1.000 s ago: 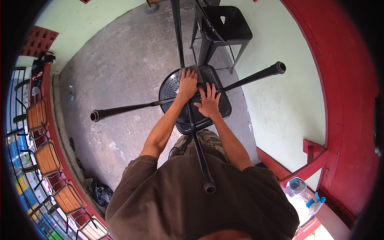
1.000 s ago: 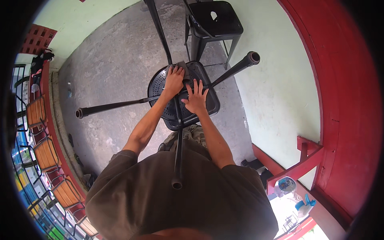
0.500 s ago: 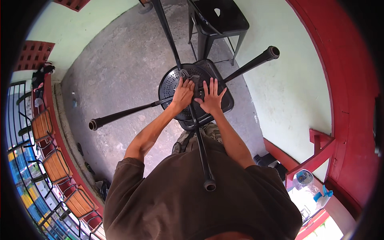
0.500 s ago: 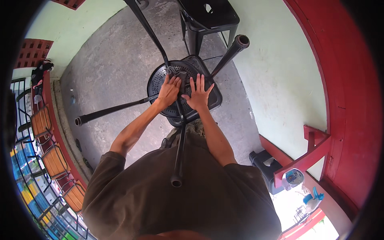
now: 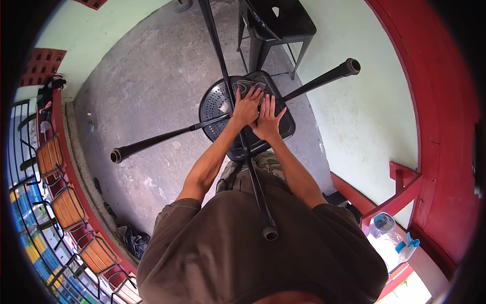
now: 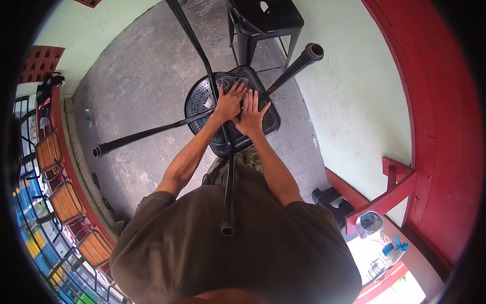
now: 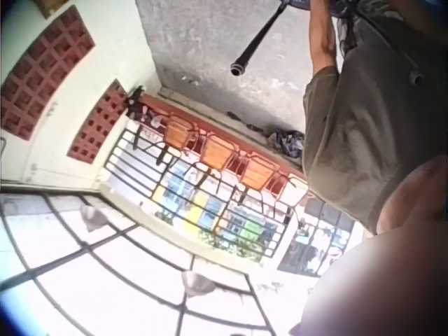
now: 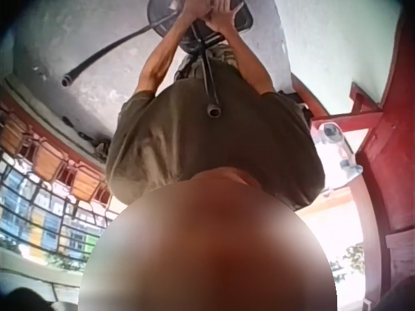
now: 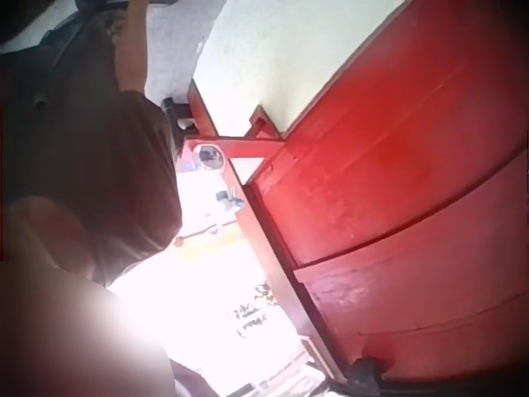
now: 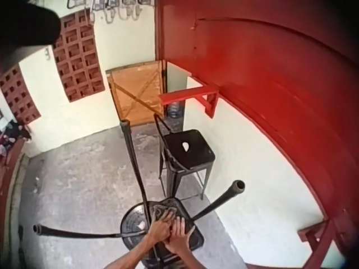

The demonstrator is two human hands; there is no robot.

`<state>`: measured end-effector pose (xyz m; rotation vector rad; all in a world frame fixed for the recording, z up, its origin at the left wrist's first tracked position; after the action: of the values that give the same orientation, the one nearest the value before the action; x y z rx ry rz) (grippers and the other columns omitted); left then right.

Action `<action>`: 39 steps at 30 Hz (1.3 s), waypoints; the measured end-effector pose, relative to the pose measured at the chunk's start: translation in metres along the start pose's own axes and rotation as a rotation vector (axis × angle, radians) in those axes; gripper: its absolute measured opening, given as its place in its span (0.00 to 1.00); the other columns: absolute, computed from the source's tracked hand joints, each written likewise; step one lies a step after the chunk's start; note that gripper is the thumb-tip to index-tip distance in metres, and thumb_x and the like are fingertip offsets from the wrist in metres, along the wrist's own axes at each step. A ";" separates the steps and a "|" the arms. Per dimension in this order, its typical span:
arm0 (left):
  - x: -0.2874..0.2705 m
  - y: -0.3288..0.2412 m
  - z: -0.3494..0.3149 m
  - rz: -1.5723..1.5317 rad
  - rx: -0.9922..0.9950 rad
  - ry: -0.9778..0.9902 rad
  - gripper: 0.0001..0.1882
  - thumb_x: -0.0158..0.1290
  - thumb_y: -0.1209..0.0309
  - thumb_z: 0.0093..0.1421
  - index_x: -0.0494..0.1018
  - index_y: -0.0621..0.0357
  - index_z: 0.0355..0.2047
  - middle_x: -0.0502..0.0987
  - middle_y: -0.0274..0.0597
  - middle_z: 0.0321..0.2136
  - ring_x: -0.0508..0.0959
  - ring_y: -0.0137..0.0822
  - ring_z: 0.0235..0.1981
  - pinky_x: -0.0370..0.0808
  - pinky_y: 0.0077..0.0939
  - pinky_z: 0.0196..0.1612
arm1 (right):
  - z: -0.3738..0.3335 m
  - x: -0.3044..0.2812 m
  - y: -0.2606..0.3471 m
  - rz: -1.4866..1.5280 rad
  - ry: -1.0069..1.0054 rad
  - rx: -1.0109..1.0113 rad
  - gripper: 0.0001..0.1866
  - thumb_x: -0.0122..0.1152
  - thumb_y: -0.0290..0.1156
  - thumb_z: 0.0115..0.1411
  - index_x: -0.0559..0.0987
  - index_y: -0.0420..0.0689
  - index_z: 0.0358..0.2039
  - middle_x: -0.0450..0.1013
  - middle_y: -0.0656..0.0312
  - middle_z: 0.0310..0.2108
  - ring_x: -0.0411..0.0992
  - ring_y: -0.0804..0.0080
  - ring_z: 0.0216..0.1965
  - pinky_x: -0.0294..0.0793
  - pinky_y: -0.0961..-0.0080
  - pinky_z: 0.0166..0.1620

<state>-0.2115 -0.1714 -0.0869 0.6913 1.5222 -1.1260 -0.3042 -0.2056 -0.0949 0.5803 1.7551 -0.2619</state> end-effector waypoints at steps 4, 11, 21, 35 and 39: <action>0.002 0.003 -0.003 -0.142 0.019 0.093 0.26 0.46 0.72 0.51 0.71 0.54 0.53 0.65 0.34 0.61 0.60 0.35 0.64 0.47 0.70 0.61 | -0.006 -0.001 -0.001 0.063 -0.144 -0.035 0.56 0.48 0.65 0.53 0.41 0.34 0.67 0.29 0.53 0.71 0.24 0.59 0.71 0.28 0.25 0.59; -0.037 0.034 -0.024 0.124 0.149 0.229 0.23 0.48 0.70 0.49 0.76 0.47 0.47 0.71 0.25 0.56 0.66 0.31 0.60 0.46 0.62 0.65 | -0.003 -0.004 -0.002 0.145 -0.245 -0.038 0.60 0.48 0.70 0.50 0.39 0.40 0.68 0.30 0.56 0.71 0.28 0.61 0.71 0.30 0.27 0.60; -0.063 0.025 -0.062 -0.088 -0.028 -0.023 0.20 0.50 0.73 0.49 0.75 0.53 0.44 0.76 0.34 0.46 0.69 0.37 0.57 0.52 0.54 0.64 | -0.012 -0.018 -0.010 0.272 -0.228 -0.117 0.49 0.55 0.51 0.55 0.43 0.43 0.68 0.35 0.58 0.71 0.33 0.61 0.71 0.36 0.31 0.62; -0.010 -0.039 -0.109 0.042 0.333 0.279 0.29 0.49 0.73 0.49 0.69 0.50 0.56 0.67 0.28 0.58 0.60 0.31 0.64 0.38 0.56 0.68 | -0.007 -0.020 -0.029 0.242 -0.269 -0.322 0.40 0.52 0.22 0.49 0.58 0.48 0.65 0.49 0.65 0.68 0.42 0.67 0.70 0.47 0.45 0.65; 0.003 -0.049 -0.071 0.121 0.276 0.134 0.28 0.48 0.72 0.51 0.68 0.54 0.56 0.66 0.32 0.59 0.58 0.32 0.65 0.37 0.56 0.68 | -0.003 -0.020 -0.028 0.264 -0.212 -0.294 0.38 0.54 0.25 0.49 0.60 0.49 0.64 0.50 0.65 0.68 0.43 0.68 0.70 0.48 0.43 0.64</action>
<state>-0.2837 -0.1256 -0.0762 1.0508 1.4272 -1.2292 -0.3173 -0.2327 -0.0782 0.5410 1.4591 0.1147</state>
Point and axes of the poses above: each hand's wrist, its own z-axis towards the middle knuckle, its own x-axis out of the palm, y = z × x, the point moved 5 cm from there along z, towards the middle knuckle
